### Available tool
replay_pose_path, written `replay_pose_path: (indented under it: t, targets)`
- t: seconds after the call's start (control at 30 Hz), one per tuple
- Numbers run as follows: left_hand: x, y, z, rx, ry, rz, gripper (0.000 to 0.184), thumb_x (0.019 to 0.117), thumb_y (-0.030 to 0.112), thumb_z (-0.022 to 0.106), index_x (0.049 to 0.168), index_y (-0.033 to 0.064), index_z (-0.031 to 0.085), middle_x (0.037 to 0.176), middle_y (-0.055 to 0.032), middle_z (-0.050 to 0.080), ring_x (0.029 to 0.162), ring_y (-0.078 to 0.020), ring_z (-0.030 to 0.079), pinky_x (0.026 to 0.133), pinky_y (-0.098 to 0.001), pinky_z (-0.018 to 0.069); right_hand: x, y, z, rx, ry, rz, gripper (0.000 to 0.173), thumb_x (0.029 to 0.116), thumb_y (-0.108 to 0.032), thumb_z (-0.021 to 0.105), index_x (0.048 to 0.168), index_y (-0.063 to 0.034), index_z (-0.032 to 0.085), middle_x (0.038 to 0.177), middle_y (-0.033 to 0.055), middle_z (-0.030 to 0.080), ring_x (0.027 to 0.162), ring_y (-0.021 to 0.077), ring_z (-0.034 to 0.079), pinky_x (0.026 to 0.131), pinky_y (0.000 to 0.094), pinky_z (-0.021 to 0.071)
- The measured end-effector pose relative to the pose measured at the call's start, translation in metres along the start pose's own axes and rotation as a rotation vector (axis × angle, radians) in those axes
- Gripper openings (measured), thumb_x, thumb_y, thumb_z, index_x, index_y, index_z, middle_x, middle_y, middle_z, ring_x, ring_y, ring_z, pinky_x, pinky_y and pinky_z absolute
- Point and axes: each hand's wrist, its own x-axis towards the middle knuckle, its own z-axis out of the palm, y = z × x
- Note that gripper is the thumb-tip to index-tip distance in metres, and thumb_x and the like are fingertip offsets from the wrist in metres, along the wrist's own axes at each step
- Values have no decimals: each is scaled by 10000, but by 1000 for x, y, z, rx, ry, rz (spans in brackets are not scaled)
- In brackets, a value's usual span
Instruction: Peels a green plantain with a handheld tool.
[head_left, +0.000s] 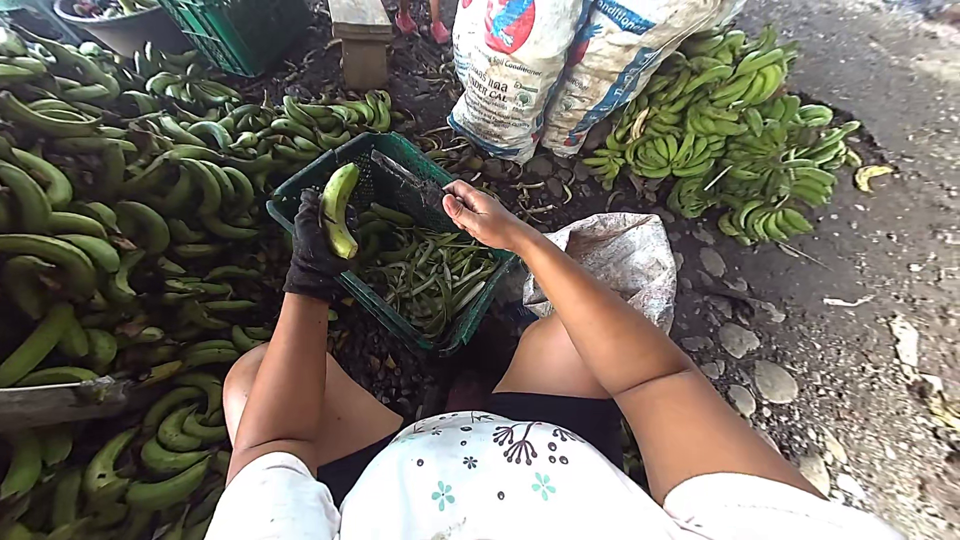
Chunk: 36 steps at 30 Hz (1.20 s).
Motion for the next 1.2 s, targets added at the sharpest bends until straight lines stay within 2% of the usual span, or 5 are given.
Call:
replay_pose_path:
  t: [0.13, 0.3, 0.43, 0.73, 1.2]
  targets:
    - [2, 1, 0, -25, -9, -13, 537, 1065, 560, 193, 1075, 174, 566, 783, -21, 615, 596, -127, 614, 498, -281, 541, 0, -4, 2, -48, -29, 17, 472, 1097, -443, 372, 1346, -78, 538, 944, 108, 614, 810, 225, 580, 781, 490, 487]
    - [5, 0, -2, -48, -17, -7, 522, 1071, 542, 208, 1080, 162, 565, 796, -30, 616, 603, -140, 618, 505, -295, 547, 1, -6, 6, -74, -54, 27, 470, 1102, -440, 369, 1353, -81, 540, 990, 126, 641, 865, 245, 608, 812, 505, 488]
    - [6, -3, -1, -50, -9, 25, 499, 1085, 513, 207, 1126, 161, 559, 811, -38, 623, 601, -141, 622, 502, -290, 550, 1, -4, 10, -94, -74, 45, 476, 1102, -438, 379, 1378, -83, 534, 1082, 163, 677, 986, 294, 659, 869, 564, 499]
    - [1, -5, -2, -42, -17, 0, 534, 1079, 543, 207, 1070, 151, 570, 768, -28, 611, 579, -127, 602, 491, -278, 535, 1, -3, 12, -174, -112, 57, 514, 1095, -477, 372, 1392, -93, 540, 1108, 177, 691, 1042, 325, 671, 892, 595, 497]
    - [1, -4, 3, -31, 3, -20, 505, 1077, 536, 240, 1080, 157, 572, 790, -34, 626, 587, -130, 610, 498, -274, 536, -6, -7, 5, -182, -75, 14, 511, 1090, -493, 354, 1366, -109, 548, 1018, 134, 682, 945, 287, 665, 830, 562, 502]
